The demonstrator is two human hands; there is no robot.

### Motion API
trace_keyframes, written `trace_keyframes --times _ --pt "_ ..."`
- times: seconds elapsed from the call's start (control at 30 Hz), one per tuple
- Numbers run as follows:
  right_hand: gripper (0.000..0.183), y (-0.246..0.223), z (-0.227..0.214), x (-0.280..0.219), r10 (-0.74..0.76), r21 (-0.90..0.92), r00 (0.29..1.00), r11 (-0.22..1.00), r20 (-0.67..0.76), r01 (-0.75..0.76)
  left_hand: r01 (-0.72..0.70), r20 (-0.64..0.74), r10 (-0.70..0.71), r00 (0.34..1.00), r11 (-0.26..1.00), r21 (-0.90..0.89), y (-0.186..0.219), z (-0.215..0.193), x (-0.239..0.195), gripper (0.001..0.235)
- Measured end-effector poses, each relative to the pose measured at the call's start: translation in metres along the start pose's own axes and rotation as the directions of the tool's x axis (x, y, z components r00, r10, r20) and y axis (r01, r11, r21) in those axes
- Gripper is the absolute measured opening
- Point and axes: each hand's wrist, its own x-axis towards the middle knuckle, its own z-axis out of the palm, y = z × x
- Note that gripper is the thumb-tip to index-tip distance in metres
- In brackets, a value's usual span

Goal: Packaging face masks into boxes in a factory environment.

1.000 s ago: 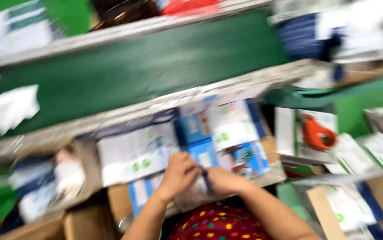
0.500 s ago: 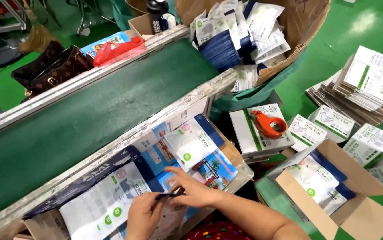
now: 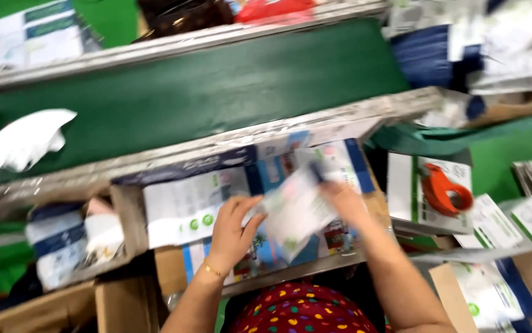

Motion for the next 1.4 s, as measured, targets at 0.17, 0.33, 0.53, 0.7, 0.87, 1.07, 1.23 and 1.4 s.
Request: trace_keyframes --times 0.17,0.33,0.53,0.7,0.87,1.07,1.23,1.4 --pt "0.038 0.103 -0.045 0.066 0.115 0.027 0.918 0.993 -0.38 -0.113 0.023 -0.042 -0.027 0.999 0.995 -0.101 -0.009 -0.001 -0.009 0.034" --pt "0.042 0.151 -0.055 0.074 -0.136 -0.467 0.828 0.869 -0.544 -0.164 0.116 0.202 -0.086 0.976 0.983 -0.144 -0.027 0.032 -0.025 0.036" --pt "0.057 -0.014 -0.013 0.025 -0.372 -0.797 0.902 0.601 -0.22 0.054 0.149 0.294 -0.099 0.951 0.977 -0.153 -0.04 0.058 -0.02 0.039" --pt "0.057 -0.014 0.007 0.022 -0.332 -0.743 0.938 0.652 -0.098 0.153 0.159 0.348 -0.097 0.932 0.975 -0.156 -0.026 0.054 -0.018 0.039" --pt "0.051 -0.03 0.039 -0.006 -0.468 -0.602 0.881 0.725 -0.073 0.335 0.192 0.306 -0.127 0.943 0.962 -0.192 -0.043 0.053 -0.032 0.038" --pt "0.035 -0.007 0.11 -0.043 -0.58 -0.195 0.757 0.739 0.301 0.645 0.138 0.2 -0.101 0.975 0.974 -0.179 -0.055 0.035 -0.046 0.029" --pt "0.029 0.011 0.128 -0.039 -0.557 -0.323 0.813 0.748 0.169 0.58 0.07 0.086 -0.056 0.995 0.983 -0.172 -0.059 0.005 -0.038 0.035" --pt "0.027 0.001 0.131 -0.041 -0.613 -0.302 0.768 0.708 0.186 0.638 0.099 0.0 -0.099 0.995 0.99 -0.097 -0.075 -0.01 -0.042 0.034"
